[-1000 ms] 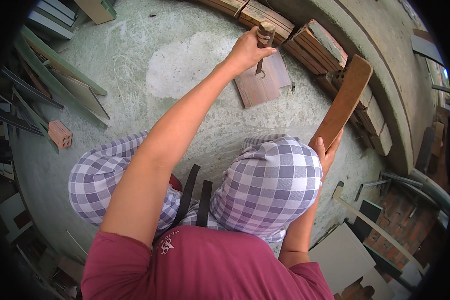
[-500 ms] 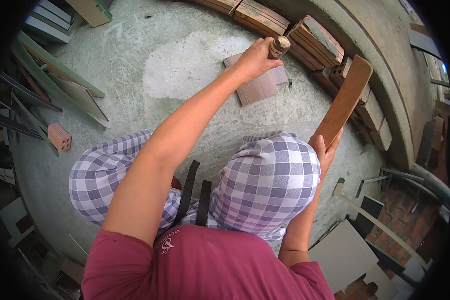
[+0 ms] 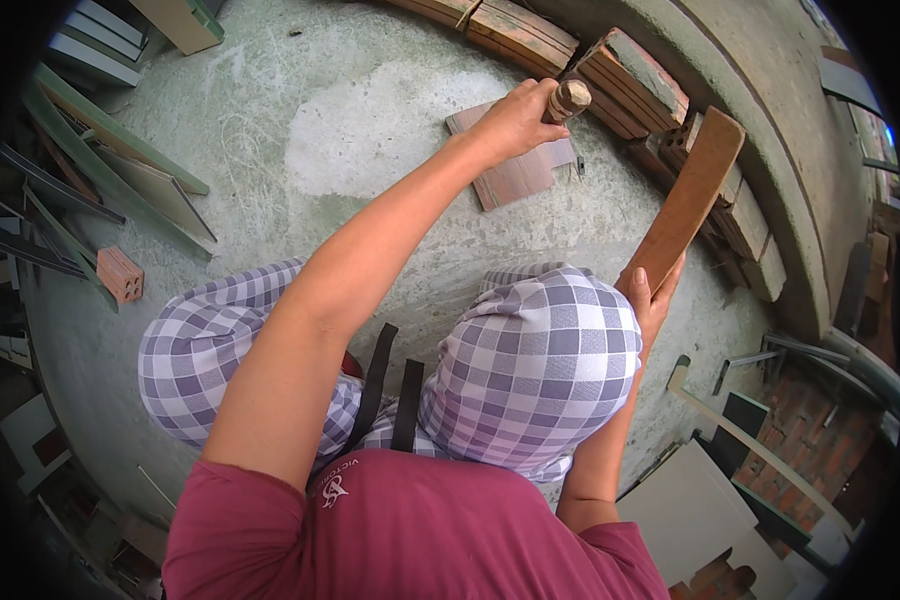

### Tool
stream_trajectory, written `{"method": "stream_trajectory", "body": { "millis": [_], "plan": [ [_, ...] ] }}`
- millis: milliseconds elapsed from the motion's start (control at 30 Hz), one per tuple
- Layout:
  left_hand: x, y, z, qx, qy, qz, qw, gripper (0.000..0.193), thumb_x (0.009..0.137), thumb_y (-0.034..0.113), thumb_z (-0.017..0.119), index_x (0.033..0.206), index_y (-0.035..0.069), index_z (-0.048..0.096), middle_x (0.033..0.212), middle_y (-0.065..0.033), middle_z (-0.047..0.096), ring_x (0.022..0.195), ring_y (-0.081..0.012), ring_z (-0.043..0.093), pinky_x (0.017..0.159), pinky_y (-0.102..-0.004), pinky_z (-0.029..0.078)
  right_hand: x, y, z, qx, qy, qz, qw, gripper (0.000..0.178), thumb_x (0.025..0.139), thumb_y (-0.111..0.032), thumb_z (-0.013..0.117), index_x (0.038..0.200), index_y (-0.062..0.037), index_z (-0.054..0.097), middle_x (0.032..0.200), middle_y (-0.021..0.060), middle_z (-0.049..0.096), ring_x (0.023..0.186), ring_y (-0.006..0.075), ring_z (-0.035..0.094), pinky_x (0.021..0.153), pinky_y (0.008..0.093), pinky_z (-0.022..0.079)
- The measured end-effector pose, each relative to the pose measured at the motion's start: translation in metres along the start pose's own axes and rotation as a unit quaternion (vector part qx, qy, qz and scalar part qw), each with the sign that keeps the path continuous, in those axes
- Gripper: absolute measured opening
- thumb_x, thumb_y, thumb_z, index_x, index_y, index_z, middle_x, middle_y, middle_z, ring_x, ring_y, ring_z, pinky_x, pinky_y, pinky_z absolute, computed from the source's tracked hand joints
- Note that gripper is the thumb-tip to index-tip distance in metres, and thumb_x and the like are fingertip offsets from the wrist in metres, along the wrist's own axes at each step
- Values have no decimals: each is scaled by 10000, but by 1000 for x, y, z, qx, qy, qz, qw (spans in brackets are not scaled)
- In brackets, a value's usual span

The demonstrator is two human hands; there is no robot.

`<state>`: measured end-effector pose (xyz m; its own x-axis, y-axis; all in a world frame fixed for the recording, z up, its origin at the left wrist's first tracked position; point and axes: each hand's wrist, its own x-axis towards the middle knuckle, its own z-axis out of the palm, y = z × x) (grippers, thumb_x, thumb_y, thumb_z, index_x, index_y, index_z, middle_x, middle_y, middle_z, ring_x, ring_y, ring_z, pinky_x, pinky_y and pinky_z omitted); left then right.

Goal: The recorder uses a chisel and a wooden mallet to carve a circular indent into a piece of wood.

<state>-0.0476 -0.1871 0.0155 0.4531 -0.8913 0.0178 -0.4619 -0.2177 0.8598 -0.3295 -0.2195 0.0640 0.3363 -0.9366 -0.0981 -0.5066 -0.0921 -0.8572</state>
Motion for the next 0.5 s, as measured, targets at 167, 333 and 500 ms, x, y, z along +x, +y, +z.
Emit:
{"method": "stream_trajectory", "body": {
  "millis": [167,333,500],
  "plan": [
    [-1,1,-1,8,-28,4,1000,553,781,298,712,1218,60,471,1111,-168,546,1074,-328,538,912,-397,450,0,-4,2,4,0,-10,1000,836,781,-417,598,1462,-122,215,1444,213,302,1333,347,309,1079,431,259],
    [-2,3,3,27,-44,9,999,534,791,296,702,1219,75,472,1121,-148,538,1080,-308,534,917,-393,453,8,-37,-3,24,16,-76,997,858,787,-436,618,1461,-103,205,1457,188,281,1335,324,305,1084,414,246],
    [-4,6,3,10,-49,24,998,494,779,253,713,1162,54,474,1097,-157,524,1085,-325,513,923,-389,433,21,-67,-5,107,64,-208,970,724,827,-282,613,1411,-93,230,944,128,523,794,177,519,710,317,448]
  ]
}}
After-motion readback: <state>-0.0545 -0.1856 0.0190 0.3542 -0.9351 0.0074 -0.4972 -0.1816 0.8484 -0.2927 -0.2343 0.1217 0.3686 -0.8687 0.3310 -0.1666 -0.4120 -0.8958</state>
